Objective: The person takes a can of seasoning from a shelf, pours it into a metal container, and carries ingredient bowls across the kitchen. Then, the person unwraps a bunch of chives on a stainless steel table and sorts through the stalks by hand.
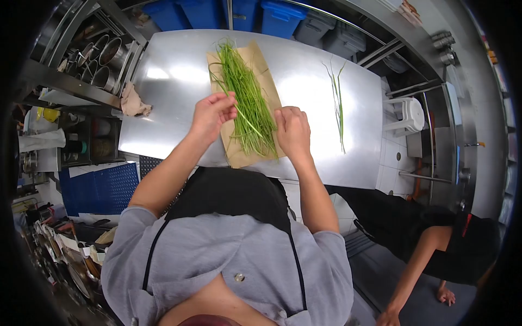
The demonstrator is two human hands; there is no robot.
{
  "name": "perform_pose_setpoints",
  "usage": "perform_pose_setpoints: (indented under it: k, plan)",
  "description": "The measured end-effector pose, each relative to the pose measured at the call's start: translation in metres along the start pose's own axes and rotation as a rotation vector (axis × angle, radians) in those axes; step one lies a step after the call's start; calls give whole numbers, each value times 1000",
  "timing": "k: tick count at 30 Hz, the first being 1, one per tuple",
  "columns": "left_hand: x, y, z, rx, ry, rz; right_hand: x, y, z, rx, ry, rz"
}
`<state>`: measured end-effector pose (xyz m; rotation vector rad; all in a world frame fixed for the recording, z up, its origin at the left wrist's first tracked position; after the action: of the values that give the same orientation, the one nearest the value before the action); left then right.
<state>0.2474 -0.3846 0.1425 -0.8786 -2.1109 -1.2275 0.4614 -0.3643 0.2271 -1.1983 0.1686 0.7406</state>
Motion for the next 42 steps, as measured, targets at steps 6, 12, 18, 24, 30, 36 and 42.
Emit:
perform_pose_setpoints:
  k: [6,12,18,24,30,36,42]
  plan:
    - [-32,33,-6,-89,-71,36,-16,20,-7,-266,341,382]
    - [-35,37,-3,-79,-104,-13,7,30,-35,-322,494,539]
    - [-39,34,10,-116,-144,-14,8,20,-54,-416,628,840]
    - [-23,32,28,-128,-141,-121,24,7,-75,-582,625,831]
    - [16,-11,82,-45,-46,-77,45,-34,-81,-548,623,732]
    - [100,-115,113,312,363,-145,53,-44,-85,-524,639,701]
    - [20,-40,20,-199,-55,273,39,-35,-75,-453,624,751]
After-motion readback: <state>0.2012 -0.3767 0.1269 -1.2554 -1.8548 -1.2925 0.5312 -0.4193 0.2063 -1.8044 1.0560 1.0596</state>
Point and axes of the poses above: each hand's wrist, its own z-axis towards the middle knuckle, its own y-axis out of the palm, x = y × z, the point moved 10 cm from there along z, towards the middle knuckle, and after that the axes turned 3 degrees about -z, right-handed, at the moved point
